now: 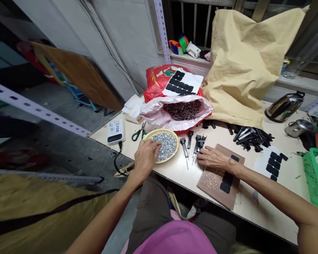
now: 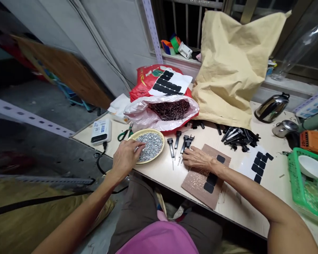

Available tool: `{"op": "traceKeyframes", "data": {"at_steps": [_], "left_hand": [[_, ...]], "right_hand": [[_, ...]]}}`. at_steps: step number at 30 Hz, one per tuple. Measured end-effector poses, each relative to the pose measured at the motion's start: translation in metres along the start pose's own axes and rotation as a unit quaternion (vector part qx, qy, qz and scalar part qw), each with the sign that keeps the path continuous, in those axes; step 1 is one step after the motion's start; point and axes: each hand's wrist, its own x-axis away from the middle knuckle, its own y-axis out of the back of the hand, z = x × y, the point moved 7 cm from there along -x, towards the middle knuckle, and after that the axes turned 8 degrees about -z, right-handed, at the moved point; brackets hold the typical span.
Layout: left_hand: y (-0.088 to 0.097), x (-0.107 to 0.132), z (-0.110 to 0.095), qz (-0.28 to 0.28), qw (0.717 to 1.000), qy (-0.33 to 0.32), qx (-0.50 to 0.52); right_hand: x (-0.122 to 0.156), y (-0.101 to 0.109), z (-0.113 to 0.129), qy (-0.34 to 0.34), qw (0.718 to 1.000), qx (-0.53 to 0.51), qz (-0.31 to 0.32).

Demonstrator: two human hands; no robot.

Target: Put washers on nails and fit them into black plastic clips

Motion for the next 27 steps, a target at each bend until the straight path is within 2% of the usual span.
{"op": "traceKeyframes", "data": {"at_steps": [3,7,10,15,19,23,27], "left_hand": [[-0.016,-0.004,0.022,0.063,0.998,0.011,-0.026],[-0.04,-0.009,0.02,0.119,0.991,-0.026,-0.05],[-0.049,-0.011,0.015,0.141,0.986,-0.049,-0.071],[-0.05,-0.013,0.01,0.151,0.983,-0.08,-0.065],[-0.05,-0.014,0.007,0.135,0.985,-0.095,-0.043],[-0.055,-0.015,0.008,0.141,0.984,-0.092,-0.051],[-0.059,-0.014,0.009,0.149,0.983,-0.088,-0.058]], "right_hand": [[-0.004,-0.004,-0.001,0.054,0.998,0.001,-0.018],[-0.008,-0.006,-0.002,0.078,0.997,-0.001,-0.012],[-0.012,-0.006,-0.001,0.067,0.998,-0.006,-0.01],[-0.017,-0.013,0.001,0.058,0.998,-0.008,-0.013],[-0.015,-0.007,-0.001,0.052,0.997,-0.021,-0.06],[-0.017,0.006,-0.01,-0.026,0.992,-0.058,-0.111],[-0.022,0.021,-0.023,-0.141,0.959,-0.149,-0.193]]}}
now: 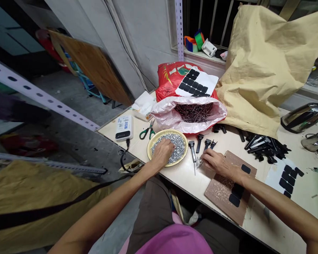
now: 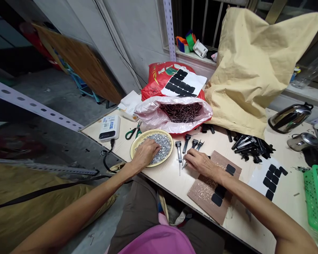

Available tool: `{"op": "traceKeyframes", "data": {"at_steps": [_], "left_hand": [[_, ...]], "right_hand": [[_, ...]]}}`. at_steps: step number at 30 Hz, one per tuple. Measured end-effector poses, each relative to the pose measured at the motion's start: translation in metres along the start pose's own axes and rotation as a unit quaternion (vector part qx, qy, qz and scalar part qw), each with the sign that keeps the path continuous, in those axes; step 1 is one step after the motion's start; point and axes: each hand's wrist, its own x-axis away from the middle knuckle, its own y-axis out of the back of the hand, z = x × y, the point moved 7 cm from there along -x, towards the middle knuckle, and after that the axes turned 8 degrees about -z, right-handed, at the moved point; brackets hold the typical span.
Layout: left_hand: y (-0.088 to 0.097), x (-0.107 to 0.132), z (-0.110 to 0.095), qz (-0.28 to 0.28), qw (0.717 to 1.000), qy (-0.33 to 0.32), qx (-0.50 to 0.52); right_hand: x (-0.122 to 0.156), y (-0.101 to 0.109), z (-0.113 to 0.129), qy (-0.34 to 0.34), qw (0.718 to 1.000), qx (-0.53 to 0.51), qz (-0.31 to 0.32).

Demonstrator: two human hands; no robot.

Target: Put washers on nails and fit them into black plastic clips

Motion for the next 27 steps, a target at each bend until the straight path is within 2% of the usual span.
{"op": "traceKeyframes", "data": {"at_steps": [3,7,11,14,16,17,18,19,22,24,25,27], "left_hand": [[-0.002,0.0,0.001,-0.005,1.0,0.02,0.02],[-0.005,0.002,0.005,0.002,0.998,0.045,0.044],[-0.004,0.004,0.007,-0.013,0.996,0.051,0.071],[-0.002,0.004,0.012,-0.017,0.99,0.078,0.116],[0.004,0.002,0.017,-0.039,0.976,0.111,0.183],[0.007,0.001,0.021,-0.055,0.96,0.14,0.237],[0.008,0.001,0.026,-0.067,0.933,0.177,0.306],[0.008,0.001,0.03,-0.072,0.894,0.221,0.384],[0.002,0.006,0.031,-0.067,0.722,0.337,0.601],[0.003,0.009,0.023,-0.079,0.626,0.37,0.682],[0.005,0.01,0.019,-0.091,0.594,0.376,0.705],[0.01,0.011,0.011,-0.112,0.557,0.375,0.733]], "right_hand": [[-0.01,0.009,-0.004,-0.068,0.995,-0.045,-0.055],[-0.019,0.014,-0.005,-0.127,0.987,-0.07,-0.068],[-0.024,0.015,-0.001,-0.138,0.985,-0.066,-0.084],[-0.028,0.014,0.0,-0.151,0.983,-0.054,-0.092],[-0.034,0.014,0.001,-0.158,0.981,-0.046,-0.099],[-0.037,0.014,0.002,-0.159,0.981,-0.044,-0.102],[-0.041,0.013,0.004,-0.159,0.981,-0.045,-0.106],[-0.046,0.013,0.005,-0.158,0.98,-0.05,-0.111],[-0.061,0.007,0.012,-0.15,0.976,-0.092,-0.128],[-0.069,0.002,0.016,-0.141,0.974,-0.12,-0.135],[-0.072,-0.001,0.017,-0.139,0.973,-0.128,-0.136],[-0.076,-0.005,0.019,-0.14,0.972,-0.134,-0.135]]}}
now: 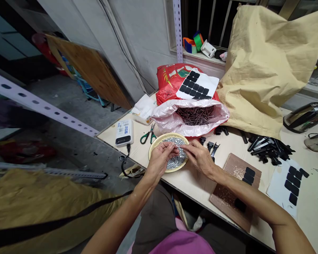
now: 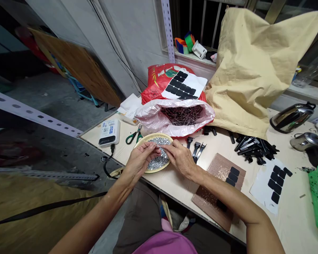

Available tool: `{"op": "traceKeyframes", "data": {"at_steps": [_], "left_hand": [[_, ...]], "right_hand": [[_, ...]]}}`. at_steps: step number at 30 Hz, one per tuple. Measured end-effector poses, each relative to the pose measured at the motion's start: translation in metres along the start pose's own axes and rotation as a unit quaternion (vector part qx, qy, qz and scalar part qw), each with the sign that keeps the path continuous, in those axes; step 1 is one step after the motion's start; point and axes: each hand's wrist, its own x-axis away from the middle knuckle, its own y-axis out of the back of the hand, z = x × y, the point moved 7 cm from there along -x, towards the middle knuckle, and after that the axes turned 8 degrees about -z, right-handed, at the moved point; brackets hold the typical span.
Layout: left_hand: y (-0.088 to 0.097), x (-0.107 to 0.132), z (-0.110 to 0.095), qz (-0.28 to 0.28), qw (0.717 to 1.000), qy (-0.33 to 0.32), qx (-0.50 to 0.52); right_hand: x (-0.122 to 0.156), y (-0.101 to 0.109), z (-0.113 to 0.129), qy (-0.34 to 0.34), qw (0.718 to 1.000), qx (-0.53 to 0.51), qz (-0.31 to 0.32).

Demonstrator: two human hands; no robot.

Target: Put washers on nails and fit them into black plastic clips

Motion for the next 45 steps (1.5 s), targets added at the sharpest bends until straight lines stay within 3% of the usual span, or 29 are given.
{"op": "traceKeyframes", "data": {"at_steps": [10,15,20,27,36,45], "left_hand": [[-0.011,0.014,-0.013,-0.005,0.997,-0.075,0.023],[-0.012,0.014,-0.012,0.002,0.998,-0.054,0.033],[-0.013,0.009,-0.008,0.012,0.999,-0.049,0.007],[-0.016,0.012,0.004,0.019,1.0,-0.004,-0.014],[-0.019,0.018,0.001,0.018,0.999,-0.025,-0.019],[-0.022,0.018,0.009,0.027,0.999,0.019,-0.003]], "right_hand": [[-0.002,0.004,0.001,-0.023,1.0,-0.003,0.001],[-0.002,0.007,0.006,-0.019,0.999,0.032,0.0],[0.004,0.007,0.008,-0.017,0.986,0.168,0.008],[0.009,0.015,0.013,0.069,0.958,0.278,-0.014],[0.01,0.016,0.015,0.07,0.953,0.294,0.005],[0.013,0.016,0.018,0.117,0.936,0.322,-0.083]]}}
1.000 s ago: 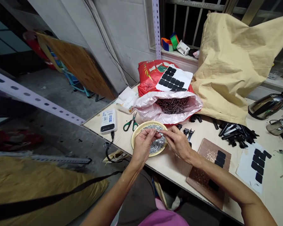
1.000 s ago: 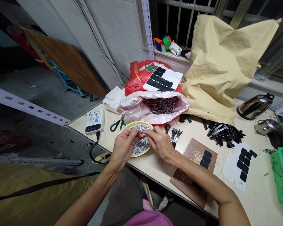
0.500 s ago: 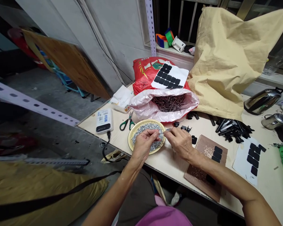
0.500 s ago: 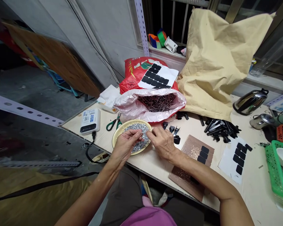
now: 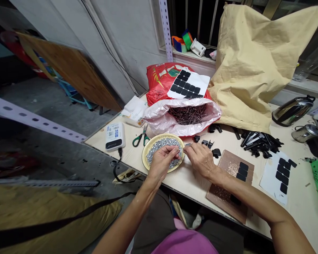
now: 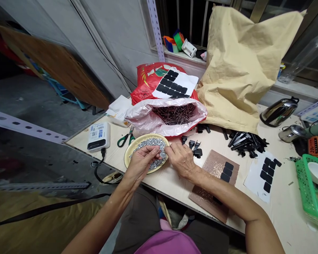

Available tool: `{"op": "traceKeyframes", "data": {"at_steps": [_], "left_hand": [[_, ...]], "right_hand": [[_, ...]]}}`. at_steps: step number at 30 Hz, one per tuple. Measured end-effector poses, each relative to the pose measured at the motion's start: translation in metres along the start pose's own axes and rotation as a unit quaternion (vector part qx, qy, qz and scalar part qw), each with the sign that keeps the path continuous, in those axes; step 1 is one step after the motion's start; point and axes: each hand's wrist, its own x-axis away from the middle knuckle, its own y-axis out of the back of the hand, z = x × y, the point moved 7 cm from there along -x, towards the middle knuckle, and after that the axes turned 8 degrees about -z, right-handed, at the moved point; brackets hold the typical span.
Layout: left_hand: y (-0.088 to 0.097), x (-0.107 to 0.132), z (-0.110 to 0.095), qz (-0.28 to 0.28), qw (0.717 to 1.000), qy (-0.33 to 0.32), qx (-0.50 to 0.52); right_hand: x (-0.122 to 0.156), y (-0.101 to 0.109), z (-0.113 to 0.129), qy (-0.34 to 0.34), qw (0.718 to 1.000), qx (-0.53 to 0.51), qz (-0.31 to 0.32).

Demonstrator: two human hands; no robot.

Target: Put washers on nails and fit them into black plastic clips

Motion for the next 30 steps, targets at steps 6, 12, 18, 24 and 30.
{"op": "traceKeyframes", "data": {"at_steps": [6,12,18,24,30], "left_hand": [[-0.001,0.001,-0.003,-0.004,1.0,-0.007,-0.009],[-0.002,0.001,-0.003,-0.001,1.0,0.006,0.002],[-0.005,0.002,-0.001,0.015,1.0,0.009,-0.012],[-0.012,0.006,-0.001,0.014,1.0,0.011,-0.012],[-0.025,0.012,0.003,0.046,0.999,0.007,-0.022]], "right_hand": [[0.0,-0.005,-0.005,-0.05,0.997,-0.044,0.029],[0.001,0.001,-0.003,-0.003,1.0,-0.026,-0.01],[0.006,-0.002,-0.014,-0.079,0.99,-0.103,0.047],[0.011,0.008,-0.014,-0.053,0.996,-0.044,0.052],[0.021,0.012,-0.023,-0.156,0.976,-0.099,0.114]]}}
